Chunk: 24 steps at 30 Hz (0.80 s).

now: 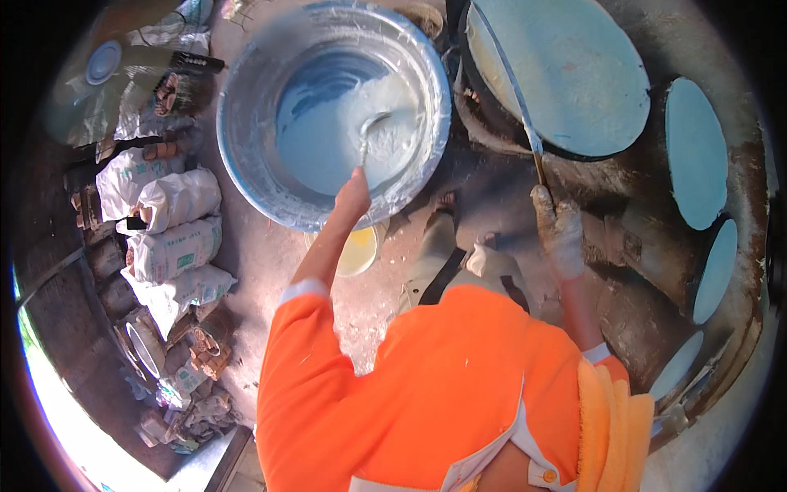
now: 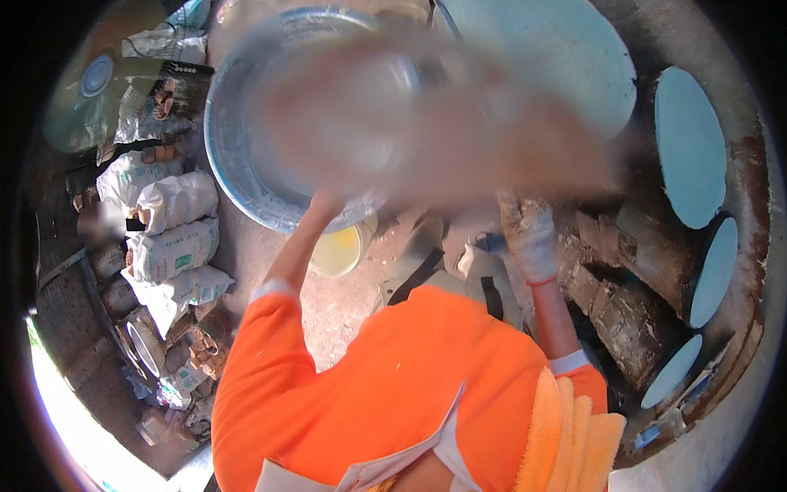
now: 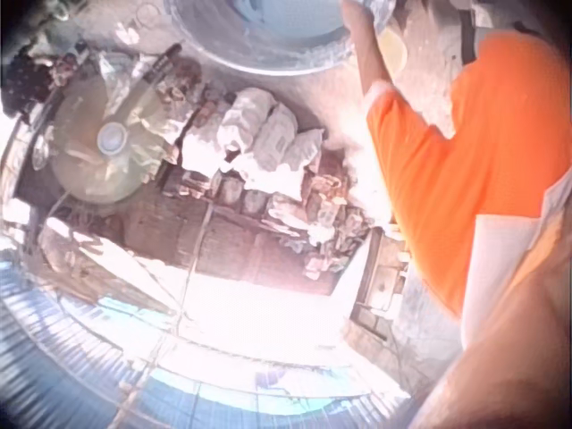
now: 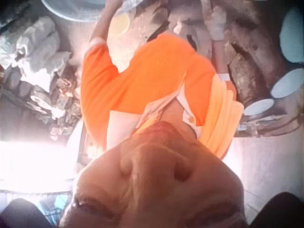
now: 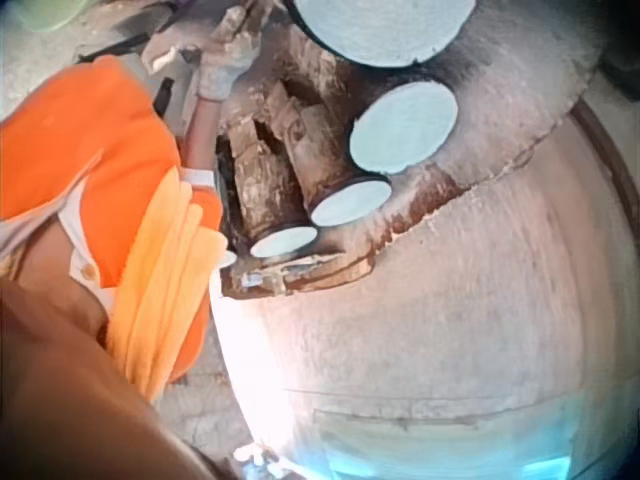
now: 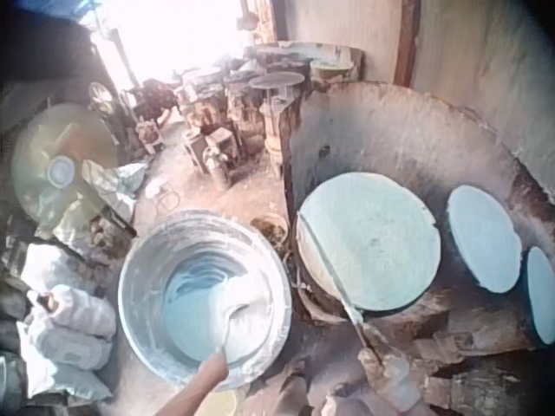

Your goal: The person scoops white batter from a large metal bowl and pours it onto several hot, round griddles. Using a long wooden stick, they spread the batter into thin, circular crepes. The person flips the crepes to cook both sides and stacks the finished ones on a nearby surface.

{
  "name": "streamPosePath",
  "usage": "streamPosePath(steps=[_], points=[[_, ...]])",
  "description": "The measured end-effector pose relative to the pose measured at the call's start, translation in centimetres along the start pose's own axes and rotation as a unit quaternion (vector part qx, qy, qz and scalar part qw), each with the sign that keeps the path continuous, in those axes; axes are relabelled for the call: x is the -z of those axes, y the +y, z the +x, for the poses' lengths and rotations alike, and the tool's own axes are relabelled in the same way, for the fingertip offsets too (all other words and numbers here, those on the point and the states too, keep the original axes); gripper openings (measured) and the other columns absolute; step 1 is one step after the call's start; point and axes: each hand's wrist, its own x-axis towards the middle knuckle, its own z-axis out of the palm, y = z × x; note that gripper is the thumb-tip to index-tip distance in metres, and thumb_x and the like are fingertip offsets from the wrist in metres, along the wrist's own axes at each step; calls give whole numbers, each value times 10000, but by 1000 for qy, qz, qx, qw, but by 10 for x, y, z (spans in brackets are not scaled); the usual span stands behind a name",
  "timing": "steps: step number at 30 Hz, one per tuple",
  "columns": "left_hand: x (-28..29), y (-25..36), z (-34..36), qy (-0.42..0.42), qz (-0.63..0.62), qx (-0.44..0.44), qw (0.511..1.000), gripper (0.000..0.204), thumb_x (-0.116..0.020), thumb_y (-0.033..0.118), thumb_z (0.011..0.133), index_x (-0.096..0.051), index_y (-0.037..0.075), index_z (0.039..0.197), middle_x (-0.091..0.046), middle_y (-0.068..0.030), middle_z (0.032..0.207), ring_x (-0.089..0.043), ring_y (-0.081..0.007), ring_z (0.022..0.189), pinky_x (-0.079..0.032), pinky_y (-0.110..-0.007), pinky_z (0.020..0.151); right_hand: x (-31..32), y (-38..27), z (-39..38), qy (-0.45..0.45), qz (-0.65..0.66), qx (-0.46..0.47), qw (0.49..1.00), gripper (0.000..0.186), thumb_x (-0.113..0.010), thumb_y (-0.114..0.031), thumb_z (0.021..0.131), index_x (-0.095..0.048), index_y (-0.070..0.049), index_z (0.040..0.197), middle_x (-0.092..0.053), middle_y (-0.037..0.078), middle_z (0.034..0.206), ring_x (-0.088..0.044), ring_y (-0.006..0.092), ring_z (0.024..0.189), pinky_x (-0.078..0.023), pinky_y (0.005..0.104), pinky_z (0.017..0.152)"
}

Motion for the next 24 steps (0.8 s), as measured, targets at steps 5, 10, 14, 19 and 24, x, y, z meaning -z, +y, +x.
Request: streamPosePath(steps=[5, 10, 14, 19, 24], points=[[70, 4, -97, -108, -106, -23, 988, 234, -472, 68, 815, -346, -14, 994, -545, -234, 721, -569, -360, 619, -463, -423, 540, 10, -26, -5, -36, 71, -53, 995, 332, -574, -110, 827, -556, -69, 1156, -618, 129, 1002, -603, 262, 892, -472, 363, 807], [56, -8, -38, -258, -396, 162, 866, 163, -493, 129, 841, -351, 61, 887, -400, -21, 599, -412, -104, 444, -378, -283, 390, -12, -52, 6, -92, 99, -66, 989, 244, -537, -181, 850, -593, -75, 1063, -623, 112, 929, -607, 229, 849, -473, 329, 770], [27, 3, 12, -290, -575, 22, 765, 241, -489, 210, 878, -406, 154, 658, -322, 73, 509, -306, -62, 417, -262, -230, 389, -31, -70, -2, -165, -148, -8, 975, 281, -501, -318, 856, -599, -112, 1021, -584, 94, 735, -585, 239, 641, -478, 388, 593], [-20, 23, 4, -340, -837, 104, 416, 247, -372, 217, 949, -397, 93, 736, -294, 51, 510, -285, -60, 345, -239, -210, 322, -94, -68, 32, -211, -155, 52, 964, 498, -525, -223, 824, -391, -283, 1300, -585, 127, 801, -617, 270, 622, -460, 439, 468], [59, 75, -66, -336, -881, 54, 328, 214, -329, 156, 960, -393, 33, 798, -304, 28, 544, -293, -63, 337, -257, -219, 305, -55, -94, 29, -241, -238, 38, 940, 544, -536, -149, 793, -336, -187, 1297, -592, 127, 852, -644, 282, 673, -496, 465, 498]])
